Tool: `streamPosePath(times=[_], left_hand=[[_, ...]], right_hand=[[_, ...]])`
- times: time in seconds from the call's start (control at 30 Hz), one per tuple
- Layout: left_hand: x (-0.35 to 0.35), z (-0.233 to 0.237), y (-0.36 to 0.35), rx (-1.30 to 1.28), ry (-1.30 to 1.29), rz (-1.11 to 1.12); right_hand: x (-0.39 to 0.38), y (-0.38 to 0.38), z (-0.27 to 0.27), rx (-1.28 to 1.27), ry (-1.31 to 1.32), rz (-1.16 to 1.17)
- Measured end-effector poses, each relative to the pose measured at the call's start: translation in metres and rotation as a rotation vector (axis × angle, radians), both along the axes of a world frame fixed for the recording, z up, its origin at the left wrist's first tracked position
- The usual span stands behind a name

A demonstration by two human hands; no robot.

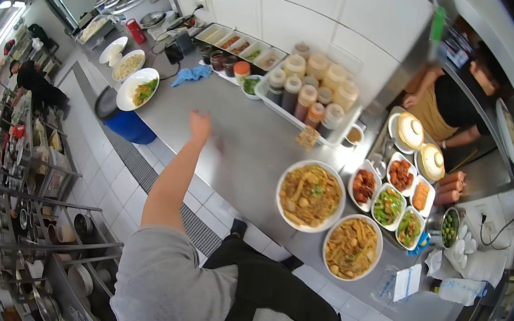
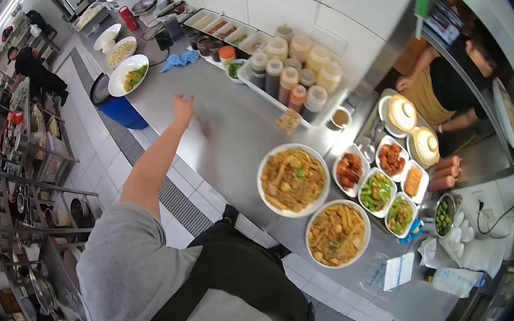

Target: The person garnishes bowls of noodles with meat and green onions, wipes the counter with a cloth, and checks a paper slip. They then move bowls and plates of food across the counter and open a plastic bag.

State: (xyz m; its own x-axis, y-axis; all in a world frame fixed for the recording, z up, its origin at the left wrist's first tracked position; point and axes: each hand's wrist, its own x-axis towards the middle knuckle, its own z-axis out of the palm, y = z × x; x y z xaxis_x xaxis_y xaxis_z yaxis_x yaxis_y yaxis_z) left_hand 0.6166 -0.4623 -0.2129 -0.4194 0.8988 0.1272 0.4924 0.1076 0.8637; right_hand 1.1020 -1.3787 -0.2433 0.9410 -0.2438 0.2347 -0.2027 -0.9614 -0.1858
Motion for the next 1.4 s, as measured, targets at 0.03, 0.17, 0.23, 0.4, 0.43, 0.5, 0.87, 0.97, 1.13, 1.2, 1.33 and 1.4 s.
streamPosePath(times=[0.03, 0.17, 0.23, 0.4, 0.43, 0.5, 0.87, 0.97, 1.13, 1.2, 1.33, 1.4], left_hand=[[-0.013, 0.009, 0.026, 0.002, 0.128, -0.059], [-0.045, 0.017, 0.128, -0.010, 0.502, -0.204], [-0.045, 0.026, 0.158, -0.069, 0.549, -0.190], [-0.040, 0.052, 0.203, -0.222, 0.610, -0.060], [-0.044, 0.057, 0.208, -0.238, 0.698, -0.119], [-0.060, 0.055, 0.212, -0.274, 0.872, -0.242], [-0.207, -0.003, 0.085, -0.046, 1.171, -0.197], [-0.301, -0.039, 0.008, -0.001, 1.010, -0.085], [-0.389, -0.039, -0.066, -0.389, 0.559, -0.035], [-0.325, 0.045, -0.068, -0.396, 0.638, -0.112], [-0.210, 0.089, -0.058, -0.031, 0.641, -0.303], [-0.151, 0.075, -0.048, -0.133, 0.589, -0.580]], right_hand=[[-0.017, 0.021, 0.000, 0.030, 0.050, 0.053], [-0.077, 0.096, 0.000, 0.118, 0.288, 0.250], [-0.104, 0.132, -0.001, 0.144, 0.420, 0.315], [-0.157, 0.194, 0.007, 0.181, 0.730, 0.358], [-0.164, 0.201, 0.008, 0.186, 0.783, 0.345], [-0.177, 0.207, 0.013, 0.191, 0.873, 0.320], [-0.187, 0.141, -0.018, 0.293, 1.230, 0.050], [-0.172, 0.115, -0.060, 0.360, 1.323, -0.003], [-0.197, 0.270, -0.033, -0.359, 1.865, 0.392], [-0.220, 0.378, 0.040, -0.580, 1.850, 0.681], [-0.267, 0.550, 0.131, -0.473, 1.252, 1.649], [-0.286, 0.603, 0.129, -0.100, 0.917, 1.731]])
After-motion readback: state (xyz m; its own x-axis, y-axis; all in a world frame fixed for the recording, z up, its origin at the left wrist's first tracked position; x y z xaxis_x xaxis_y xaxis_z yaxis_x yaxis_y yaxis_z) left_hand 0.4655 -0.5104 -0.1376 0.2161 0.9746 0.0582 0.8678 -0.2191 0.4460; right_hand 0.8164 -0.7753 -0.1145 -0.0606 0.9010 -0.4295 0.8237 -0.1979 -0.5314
